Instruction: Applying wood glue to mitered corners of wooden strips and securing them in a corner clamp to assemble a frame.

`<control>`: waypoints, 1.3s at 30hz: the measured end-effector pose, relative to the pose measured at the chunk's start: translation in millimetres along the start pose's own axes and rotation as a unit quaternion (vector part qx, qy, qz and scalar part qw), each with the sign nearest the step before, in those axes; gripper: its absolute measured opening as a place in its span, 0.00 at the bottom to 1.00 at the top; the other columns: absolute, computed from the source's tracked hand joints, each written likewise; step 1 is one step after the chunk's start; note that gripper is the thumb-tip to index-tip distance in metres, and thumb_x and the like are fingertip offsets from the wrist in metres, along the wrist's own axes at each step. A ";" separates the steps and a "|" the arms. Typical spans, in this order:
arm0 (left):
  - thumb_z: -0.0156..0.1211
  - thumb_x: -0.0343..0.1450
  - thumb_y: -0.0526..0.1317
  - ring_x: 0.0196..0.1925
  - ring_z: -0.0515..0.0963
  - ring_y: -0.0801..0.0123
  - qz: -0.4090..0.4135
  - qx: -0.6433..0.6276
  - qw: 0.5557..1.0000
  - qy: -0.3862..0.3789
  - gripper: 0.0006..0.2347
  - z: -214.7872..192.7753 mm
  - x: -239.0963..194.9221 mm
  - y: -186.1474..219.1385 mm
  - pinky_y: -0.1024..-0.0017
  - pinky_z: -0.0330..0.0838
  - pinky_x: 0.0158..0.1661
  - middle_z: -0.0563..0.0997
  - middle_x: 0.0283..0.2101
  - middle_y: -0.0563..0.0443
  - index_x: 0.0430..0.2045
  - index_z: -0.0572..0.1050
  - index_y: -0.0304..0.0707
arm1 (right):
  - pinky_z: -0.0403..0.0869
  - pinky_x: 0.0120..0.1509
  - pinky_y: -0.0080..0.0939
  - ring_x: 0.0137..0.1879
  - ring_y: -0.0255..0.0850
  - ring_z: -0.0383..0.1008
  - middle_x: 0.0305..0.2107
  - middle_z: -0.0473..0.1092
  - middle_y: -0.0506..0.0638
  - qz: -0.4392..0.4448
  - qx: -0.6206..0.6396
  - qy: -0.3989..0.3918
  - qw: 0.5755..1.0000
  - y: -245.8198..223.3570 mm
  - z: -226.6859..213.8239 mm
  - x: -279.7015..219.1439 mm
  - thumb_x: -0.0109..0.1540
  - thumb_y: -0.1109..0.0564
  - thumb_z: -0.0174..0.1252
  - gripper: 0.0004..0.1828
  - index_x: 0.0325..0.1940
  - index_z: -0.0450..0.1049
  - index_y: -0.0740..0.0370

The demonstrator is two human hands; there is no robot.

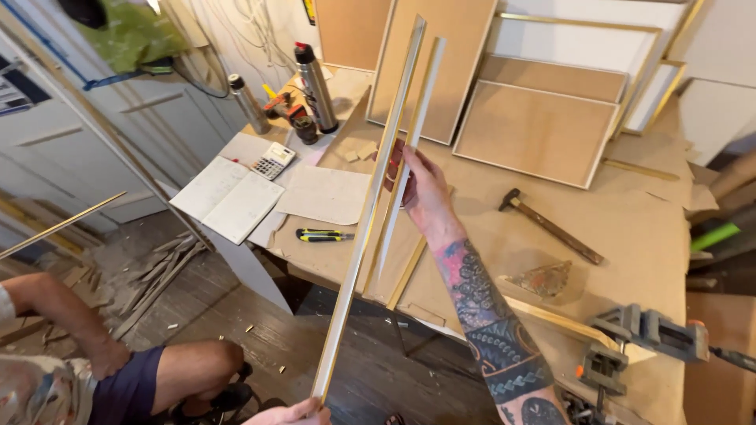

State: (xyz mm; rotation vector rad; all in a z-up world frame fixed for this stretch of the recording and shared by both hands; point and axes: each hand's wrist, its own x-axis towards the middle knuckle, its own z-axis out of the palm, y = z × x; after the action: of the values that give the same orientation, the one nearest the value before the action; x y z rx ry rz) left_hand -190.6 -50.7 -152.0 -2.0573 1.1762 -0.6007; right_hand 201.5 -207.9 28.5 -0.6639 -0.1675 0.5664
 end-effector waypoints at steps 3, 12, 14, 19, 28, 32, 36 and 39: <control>0.47 0.77 0.33 0.57 0.72 0.75 -0.058 -0.084 0.995 -0.012 0.06 3.6 1.9 -4.8 0.72 0.61 0.70 0.71 0.52 0.57 0.46 0.68 0.43 | 0.80 0.51 0.48 0.55 0.49 0.79 0.51 0.76 0.62 -0.016 0.017 0.010 1.000 -8.6 12.6 -25.6 0.70 0.57 0.50 0.18 0.59 0.72 0.72; 0.48 0.75 0.42 0.64 0.72 0.74 -0.311 -0.431 0.840 -0.105 0.20 -16.8 21.0 -28.0 0.70 0.54 0.67 0.73 0.61 0.57 0.64 0.60 0.47 | 0.82 0.55 0.57 0.51 0.53 0.81 0.48 0.76 0.65 -0.112 -0.010 0.075 0.991 6.0 -18.7 -73.0 0.68 0.54 0.59 0.20 0.58 0.68 0.70; 0.48 0.74 0.45 0.66 0.71 0.74 -0.386 -0.527 0.744 -0.143 0.25 -27.8 27.5 -34.0 0.69 0.52 0.67 0.73 0.64 0.57 0.69 0.58 0.48 | 0.82 0.55 0.53 0.49 0.50 0.78 0.45 0.77 0.64 -0.096 -0.013 0.152 0.984 0.3 -1.7 -117.6 0.65 0.59 0.56 0.20 0.56 0.72 0.76; 0.58 0.70 0.46 0.61 0.77 0.58 -0.592 -0.494 0.634 0.065 0.28 -82.8 194.1 -183.7 0.62 0.77 0.51 0.73 0.65 0.42 0.66 0.61 0.39 | 0.78 0.51 0.43 0.43 0.43 0.78 0.39 0.79 0.58 -0.131 -0.048 0.215 0.967 86.2 -34.8 -200.1 0.64 0.57 0.60 0.15 0.49 0.77 0.72; 0.51 0.77 0.50 0.33 0.77 0.50 -0.574 -0.520 0.631 0.051 0.28 -59.1 307.1 -154.5 0.54 0.73 0.24 0.71 0.43 0.45 0.71 0.51 0.42 | 0.84 0.56 0.53 0.48 0.57 0.84 0.41 0.81 0.71 -0.102 -0.051 0.304 0.946 122.2 -46.4 -287.9 0.58 0.67 0.64 0.15 0.45 0.80 0.84; 0.52 0.75 0.52 0.33 0.76 0.53 -0.567 -0.529 0.628 0.071 0.20 -67.3 306.7 -140.1 0.55 0.74 0.25 0.70 0.37 0.47 0.56 0.63 0.39 | 0.85 0.56 0.53 0.51 0.56 0.85 0.44 0.81 0.69 -0.151 -0.145 0.229 0.951 130.8 -70.6 -306.7 0.58 0.63 0.66 0.19 0.50 0.78 0.81; 0.57 0.72 0.55 0.35 0.73 0.53 -0.570 -0.546 0.611 0.055 0.29 -75.0 305.9 -137.0 0.53 0.75 0.27 0.67 0.40 0.46 0.63 0.57 0.39 | 0.85 0.51 0.53 0.49 0.57 0.83 0.44 0.79 0.72 -0.207 -0.123 0.189 0.952 126.6 -70.3 -311.1 0.59 0.70 0.62 0.15 0.49 0.76 0.84; 0.58 0.75 0.47 0.32 0.74 0.53 -0.564 -0.519 0.636 0.090 0.29 -70.4 302.0 -130.1 0.59 0.75 0.22 0.68 0.41 0.43 0.68 0.54 0.35 | 0.87 0.47 0.44 0.46 0.46 0.86 0.41 0.83 0.62 -0.141 -0.242 0.203 0.938 106.6 -54.3 -313.4 0.59 0.62 0.64 0.14 0.45 0.82 0.76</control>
State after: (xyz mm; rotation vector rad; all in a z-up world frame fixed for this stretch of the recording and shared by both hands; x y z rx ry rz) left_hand -19.3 -291.1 9.1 -3.8169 -0.0337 -0.7358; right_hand -90.5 -339.8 -71.1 -1.1984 -0.0082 0.0963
